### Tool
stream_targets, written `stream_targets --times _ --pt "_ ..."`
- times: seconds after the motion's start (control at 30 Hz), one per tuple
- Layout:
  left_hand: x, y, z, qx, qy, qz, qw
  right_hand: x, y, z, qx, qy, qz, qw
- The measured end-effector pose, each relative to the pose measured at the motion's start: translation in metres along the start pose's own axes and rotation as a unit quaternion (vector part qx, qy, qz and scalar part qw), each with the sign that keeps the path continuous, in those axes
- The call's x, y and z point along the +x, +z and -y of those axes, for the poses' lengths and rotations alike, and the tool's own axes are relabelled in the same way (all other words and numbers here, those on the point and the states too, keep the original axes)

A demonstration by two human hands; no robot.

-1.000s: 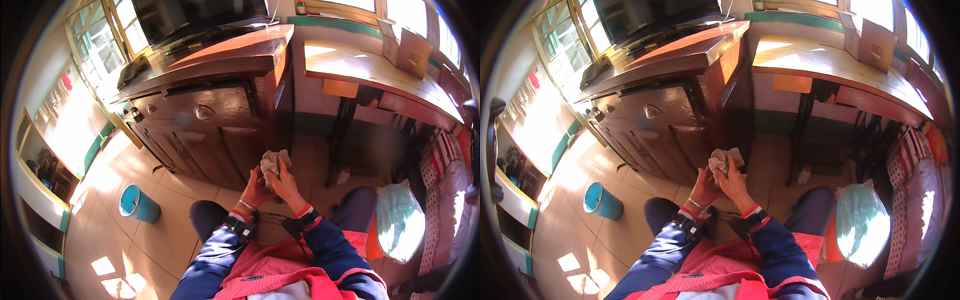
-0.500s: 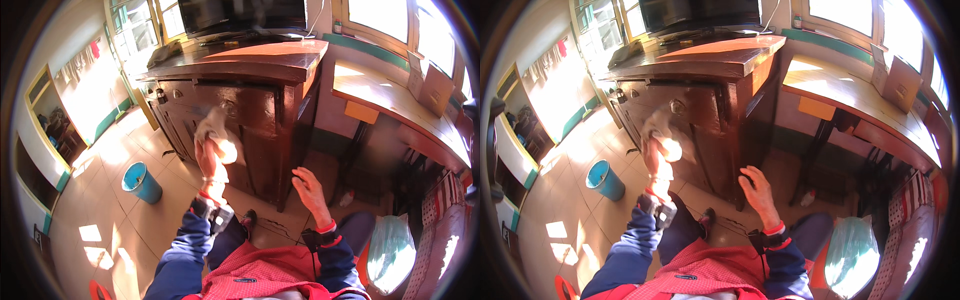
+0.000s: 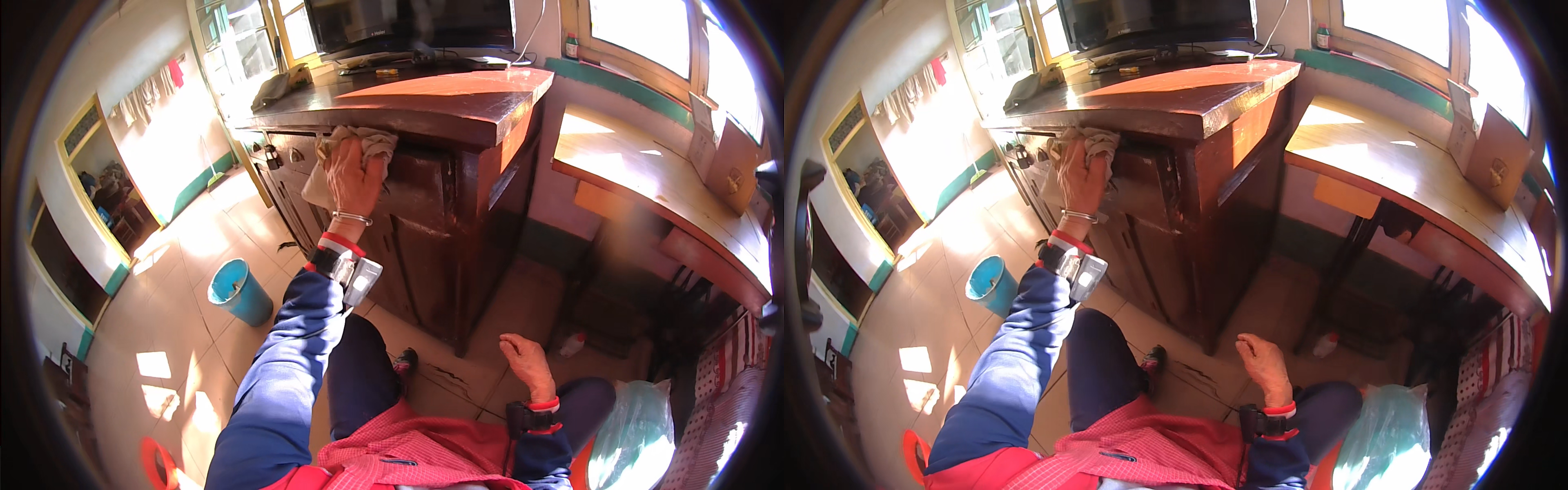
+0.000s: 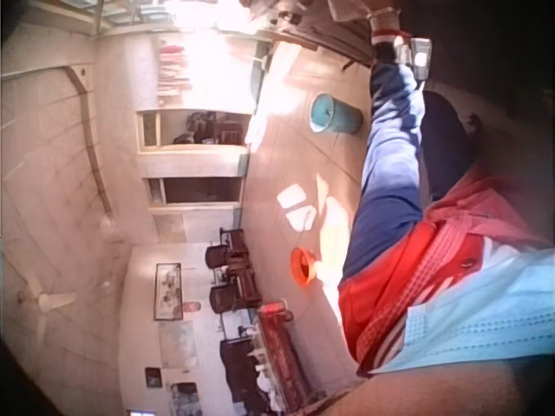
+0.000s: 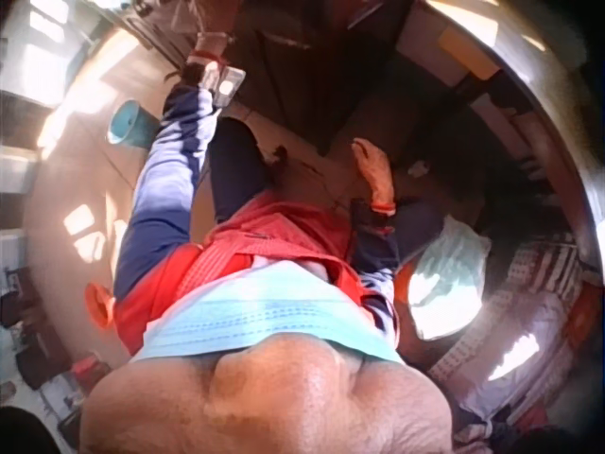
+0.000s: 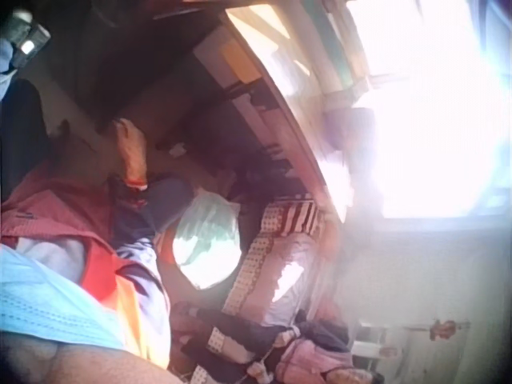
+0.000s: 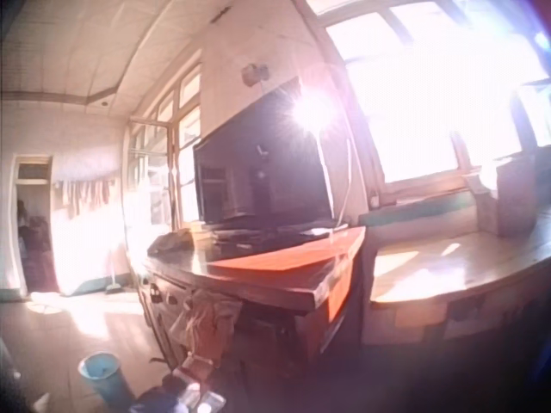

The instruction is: The person wipes a wooden chair with a cloth, then walks to a red basin to wet and wring the cloth. They return to wipe a wooden cabinet and a nearby table, cleaning multiple surfaces in sequence.

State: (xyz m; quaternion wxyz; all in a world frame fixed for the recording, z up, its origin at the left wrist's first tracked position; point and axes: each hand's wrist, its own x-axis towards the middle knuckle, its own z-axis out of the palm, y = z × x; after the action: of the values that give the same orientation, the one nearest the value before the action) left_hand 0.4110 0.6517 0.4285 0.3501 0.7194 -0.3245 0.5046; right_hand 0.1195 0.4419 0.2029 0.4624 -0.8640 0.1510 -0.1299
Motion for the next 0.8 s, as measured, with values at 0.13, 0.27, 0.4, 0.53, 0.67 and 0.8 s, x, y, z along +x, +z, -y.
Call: stream_targets --times 0.13,0.27,0.4,0.53,0.67,0.8 --pt "-0.009 0.003 -0.068 -0.049 0.166 -0.008 0.985 0.006 0.009 -0.004 -0.025 -0.001 0.014 1.0" --pt "-0.016 0.017 -0.121 -0.084 0.25 0.059 0.963 0.007 0.016 -0.006 -0.008 -0.008 0.049 0.999" --pt "-0.004 0.004 -0.09 -0.15 0.307 0.081 0.936 0.004 0.01 -0.01 -0.034 0.009 0.03 0.999" --pt "-0.004 -0.005 -0.022 -0.138 0.174 0.059 0.973 0.003 0.009 -0.016 -0.061 0.009 0.033 0.998" --pt "0.012 -0.008 0.084 -0.009 0.013 -0.006 1.0 0.002 0.014 -0.021 -0.082 0.017 0.061 0.995" --pt "0.027 -0.022 0.178 -0.06 -0.281 0.146 0.947 0.002 0.018 -0.023 -0.063 0.037 0.077 0.994"
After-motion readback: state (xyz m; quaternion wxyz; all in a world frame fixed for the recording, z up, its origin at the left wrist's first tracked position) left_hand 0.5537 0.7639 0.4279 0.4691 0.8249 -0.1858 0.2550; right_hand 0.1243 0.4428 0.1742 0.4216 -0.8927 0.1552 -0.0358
